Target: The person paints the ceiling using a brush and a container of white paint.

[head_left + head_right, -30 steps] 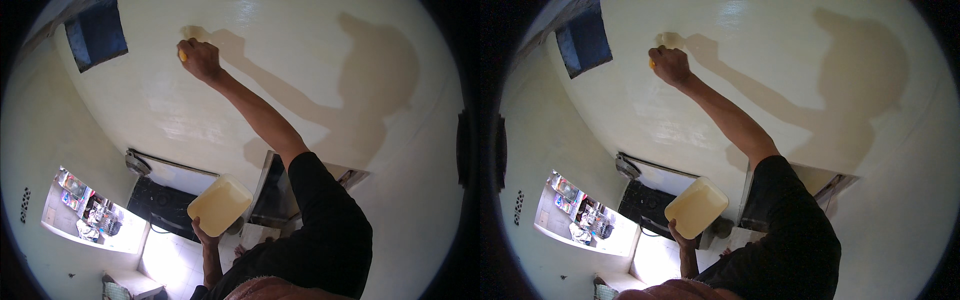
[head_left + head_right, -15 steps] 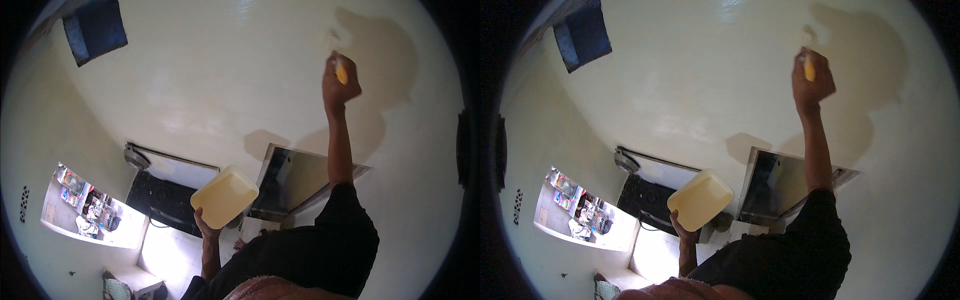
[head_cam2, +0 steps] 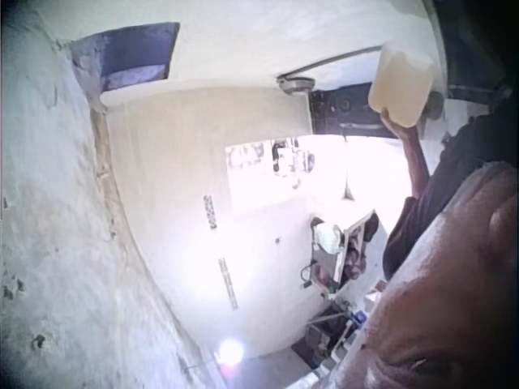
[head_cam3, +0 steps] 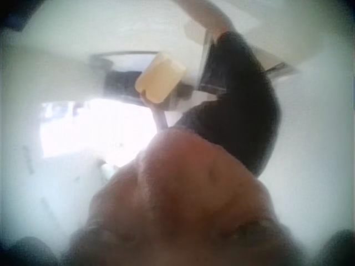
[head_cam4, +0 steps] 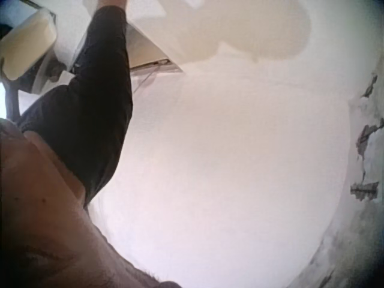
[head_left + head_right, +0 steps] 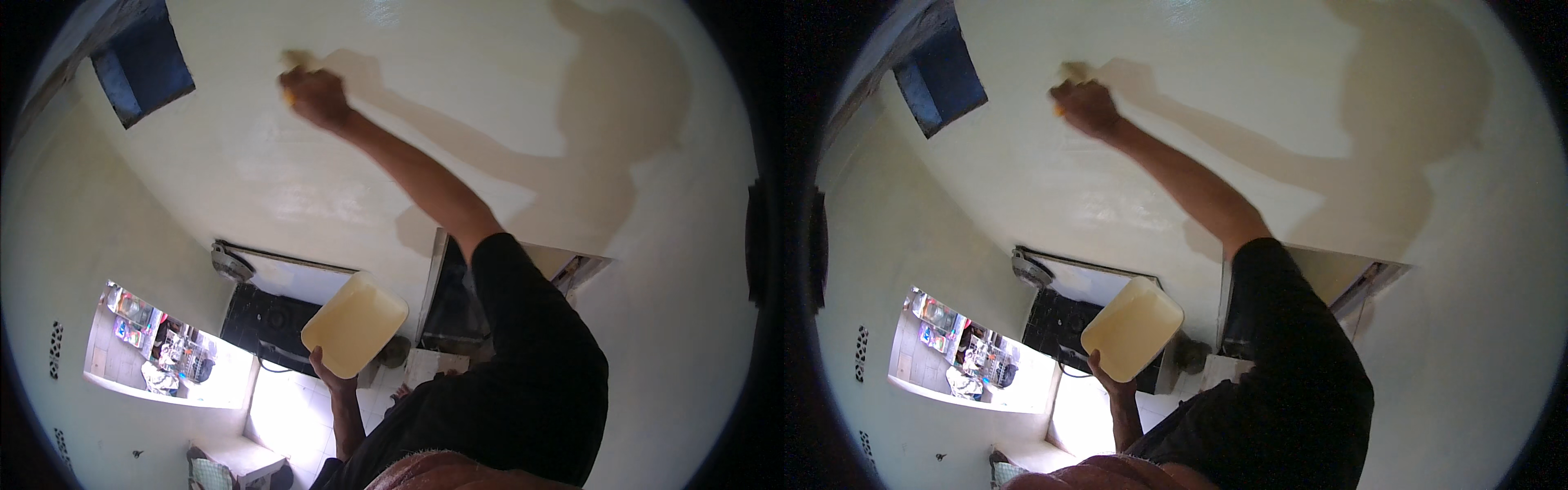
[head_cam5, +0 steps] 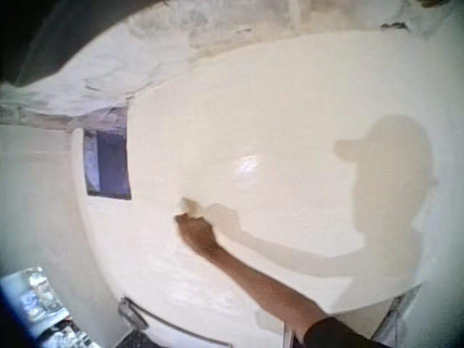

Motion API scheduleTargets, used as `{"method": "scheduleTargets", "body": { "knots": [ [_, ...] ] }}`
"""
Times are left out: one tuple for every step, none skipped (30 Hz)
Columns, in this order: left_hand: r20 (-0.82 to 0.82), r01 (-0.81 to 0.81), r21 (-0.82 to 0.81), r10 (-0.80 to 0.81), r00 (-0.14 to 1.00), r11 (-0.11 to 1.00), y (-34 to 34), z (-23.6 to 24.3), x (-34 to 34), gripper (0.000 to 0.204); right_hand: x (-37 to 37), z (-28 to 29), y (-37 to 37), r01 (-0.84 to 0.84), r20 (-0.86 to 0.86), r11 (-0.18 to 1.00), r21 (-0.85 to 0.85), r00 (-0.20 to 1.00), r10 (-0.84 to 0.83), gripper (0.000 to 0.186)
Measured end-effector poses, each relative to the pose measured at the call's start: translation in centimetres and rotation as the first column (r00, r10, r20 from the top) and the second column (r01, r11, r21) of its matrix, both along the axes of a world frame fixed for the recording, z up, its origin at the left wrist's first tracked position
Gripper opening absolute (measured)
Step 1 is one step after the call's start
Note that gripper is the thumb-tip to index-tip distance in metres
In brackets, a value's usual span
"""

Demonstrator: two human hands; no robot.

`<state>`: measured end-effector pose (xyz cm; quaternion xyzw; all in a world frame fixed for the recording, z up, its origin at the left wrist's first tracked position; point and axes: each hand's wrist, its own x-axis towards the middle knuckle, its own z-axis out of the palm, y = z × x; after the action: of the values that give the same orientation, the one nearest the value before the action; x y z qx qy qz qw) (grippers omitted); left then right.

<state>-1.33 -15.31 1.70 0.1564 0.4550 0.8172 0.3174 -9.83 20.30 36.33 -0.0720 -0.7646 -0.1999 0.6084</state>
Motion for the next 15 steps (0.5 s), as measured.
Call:
{"method": "scheduleTargets", "body": {
  "knots": [
    [-0.015,-0.001,0.011,0.001,1.0,1.0,-0.1,-0.4,-0.2,0.052,1.7,0.4,1.2,-0.118,-0.037,0.993,-0.031,0.992,0.117,0.012],
    [-0.031,-0.002,0.026,0.003,1.0,1.0,-0.2,-0.5,-0.4,0.051,3.8,0.5,1.8,-0.091,-0.136,0.996,0.006,0.987,0.091,0.012],
    [-0.023,-0.018,0.025,0.019,1.0,1.0,-0.4,-0.4,-0.4,0.051,6.6,0.8,1.1,-0.092,-0.224,0.993,0.071,0.969,0.106,0.015],
    [0.093,-0.029,0.053,0.024,0.995,0.998,0.0,0.1,0.1,0.049,9.7,0.6,2.6,0.004,-0.274,0.988,0.153,0.961,0.039,0.018],
    [0.206,-0.057,0.081,0.04,0.978,0.995,0.1,0.6,0.2,0.048,13.1,0.7,1.6,0.128,-0.34,0.98,0.152,0.938,-0.07,0.02],
    [0.209,-0.063,0.089,0.043,0.977,0.994,0.3,1.3,0.5,0.048,17.0,0.9,0.7,0.194,-0.368,0.976,0.094,0.918,-0.147,0.018],
    [0.263,-0.053,0.084,0.029,0.964,0.995,0.4,1.9,1.1,0.049,20.3,1.3,0.1,0.214,-0.446,0.972,0.098,0.883,-0.15,0.019],
    [0.311,-0.053,0.083,0.025,0.95,0.995,0.4,2.2,1.3,0.049,23.0,1.7,-0.7,0.26,-0.478,0.961,0.098,0.859,-0.183,0.019],
    [0.312,-0.061,0.09,0.03,0.95,0.994,0.5,2.0,1.0,0.049,24.9,2.4,-0.8,0.307,-0.522,0.947,0.093,0.825,-0.217,0.018],
    [0.303,-0.057,0.103,0.023,0.953,0.993,0.3,1.2,1.0,0.05,25.6,2.7,-0.9,0.353,-0.56,0.932,0.085,0.791,-0.248,0.017],
    [0.293,-0.051,0.115,0.015,0.956,0.992,0.2,0.4,1.0,0.051,24.7,3.1,-0.8,0.346,-0.555,0.934,0.092,0.796,-0.241,0.017],
    [0.3,-0.042,0.115,0.006,0.954,0.992,0.1,-0.2,1.1,0.051,23.7,3.6,-0.6,0.439,-0.506,0.897,0.059,0.787,-0.352,0.014],
    [0.27,-0.051,0.114,0.019,0.963,0.992,-0.1,-0.8,1.1,0.051,22.1,4.0,-0.3,0.525,-0.454,0.85,0.029,0.765,-0.457,0.013],
    [0.232,-0.059,0.112,0.031,0.972,0.992,-0.3,-1.1,1.0,0.051,19.2,4.1,0.4,0.453,-0.453,0.884,0.117,0.816,-0.359,0.015],
    [0.225,-0.047,0.111,0.021,0.974,0.993,-0.4,-0.7,1.1,0.051,15.2,3.7,1.1,0.499,-0.42,0.866,0.03,0.793,-0.442,0.011]
  ]
}}
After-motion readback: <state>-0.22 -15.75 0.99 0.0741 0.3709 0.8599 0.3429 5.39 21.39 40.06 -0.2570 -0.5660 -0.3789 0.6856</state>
